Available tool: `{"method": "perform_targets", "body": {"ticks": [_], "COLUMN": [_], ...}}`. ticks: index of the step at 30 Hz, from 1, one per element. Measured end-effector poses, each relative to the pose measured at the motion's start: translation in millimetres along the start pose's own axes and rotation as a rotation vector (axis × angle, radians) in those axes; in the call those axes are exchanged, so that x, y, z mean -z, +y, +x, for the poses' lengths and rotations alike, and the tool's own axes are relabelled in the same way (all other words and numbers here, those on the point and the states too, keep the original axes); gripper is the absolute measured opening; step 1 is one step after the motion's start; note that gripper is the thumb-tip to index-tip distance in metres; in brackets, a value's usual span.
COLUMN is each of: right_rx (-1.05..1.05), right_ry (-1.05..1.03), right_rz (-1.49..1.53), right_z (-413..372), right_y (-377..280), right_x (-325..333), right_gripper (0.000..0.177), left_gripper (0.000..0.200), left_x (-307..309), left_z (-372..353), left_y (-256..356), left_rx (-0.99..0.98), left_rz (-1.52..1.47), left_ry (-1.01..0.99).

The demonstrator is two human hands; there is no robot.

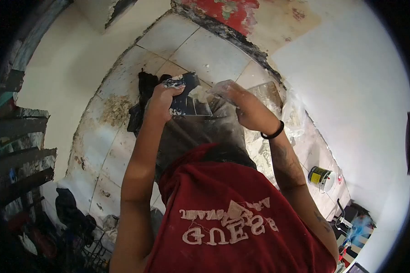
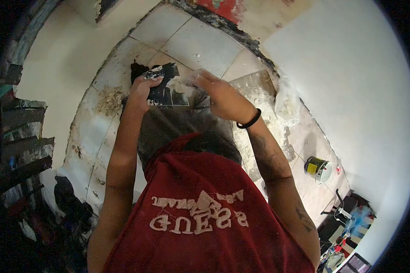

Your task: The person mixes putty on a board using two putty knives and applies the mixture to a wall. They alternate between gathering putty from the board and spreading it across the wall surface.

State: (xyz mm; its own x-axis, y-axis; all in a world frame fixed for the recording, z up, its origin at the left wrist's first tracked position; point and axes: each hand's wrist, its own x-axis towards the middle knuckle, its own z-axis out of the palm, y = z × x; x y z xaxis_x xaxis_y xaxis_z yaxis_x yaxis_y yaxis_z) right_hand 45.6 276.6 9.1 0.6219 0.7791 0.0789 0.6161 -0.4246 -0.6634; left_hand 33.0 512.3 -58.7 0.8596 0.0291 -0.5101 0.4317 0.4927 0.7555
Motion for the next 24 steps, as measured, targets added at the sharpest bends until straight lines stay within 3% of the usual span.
{"method": "perform_targets", "body": {"ticks": [5, 6, 7, 9, 13, 15, 17, 18, 22, 24], "right_rx": [-0.027, -0.127, -0.1, -0.054, 0.052, -0.069, -0.291, -0.296, -0.24, -0.446], "right_ry": [-0.051, -0.137, -0.16, -0.185, -0.245, -0.08, 0.165, 0.352, 0.498, 0.502], "right_rz": [-0.275, -0.231, -0.204, -0.14, 0.3, 0.603, 0.986, 1.53, 1.816, 1.841], "right_z": [-3, -5, -4, -8, -7, 0, 4, 10, 55, 92], "right_y": [-6, -7, -6, 1, 32, 41, 69, 85, 157, 183], "right_x": [-38, -38, -38, -38, -24, -15, -24, -39, -84, -113], "right_gripper": [0.067, 0.065, 0.06, 0.05, 0.054, 0.061, 0.068, 0.074, 0.061, 0.058], "left_gripper": [0.017, 0.015, 0.012, 0.017, 0.026, 0.029, 0.027, 0.027, 0.03, 0.033], "left_x": [4, -1, -9, 16, 60, 69, 87, 100, 167, 184], "left_z": [8, 6, 0, 27, 64, 71, 78, 84, 128, 147], "left_y": [-5, -5, 2, -16, -33, -46, -63, -73, -122, -126], "left_rx": [-0.12, -0.064, -0.013, -0.056, -0.168, -0.323, -0.222, -0.203, -0.353, -0.365], "left_rz": [0.183, 0.215, 0.256, 0.163, 0.054, 0.181, 0.234, 0.263, 0.418, 0.586], "left_ry": [0.0, 0.114, 0.23, 0.226, 0.226, 0.321, 0.377, 0.393, 0.17, 0.082]}}
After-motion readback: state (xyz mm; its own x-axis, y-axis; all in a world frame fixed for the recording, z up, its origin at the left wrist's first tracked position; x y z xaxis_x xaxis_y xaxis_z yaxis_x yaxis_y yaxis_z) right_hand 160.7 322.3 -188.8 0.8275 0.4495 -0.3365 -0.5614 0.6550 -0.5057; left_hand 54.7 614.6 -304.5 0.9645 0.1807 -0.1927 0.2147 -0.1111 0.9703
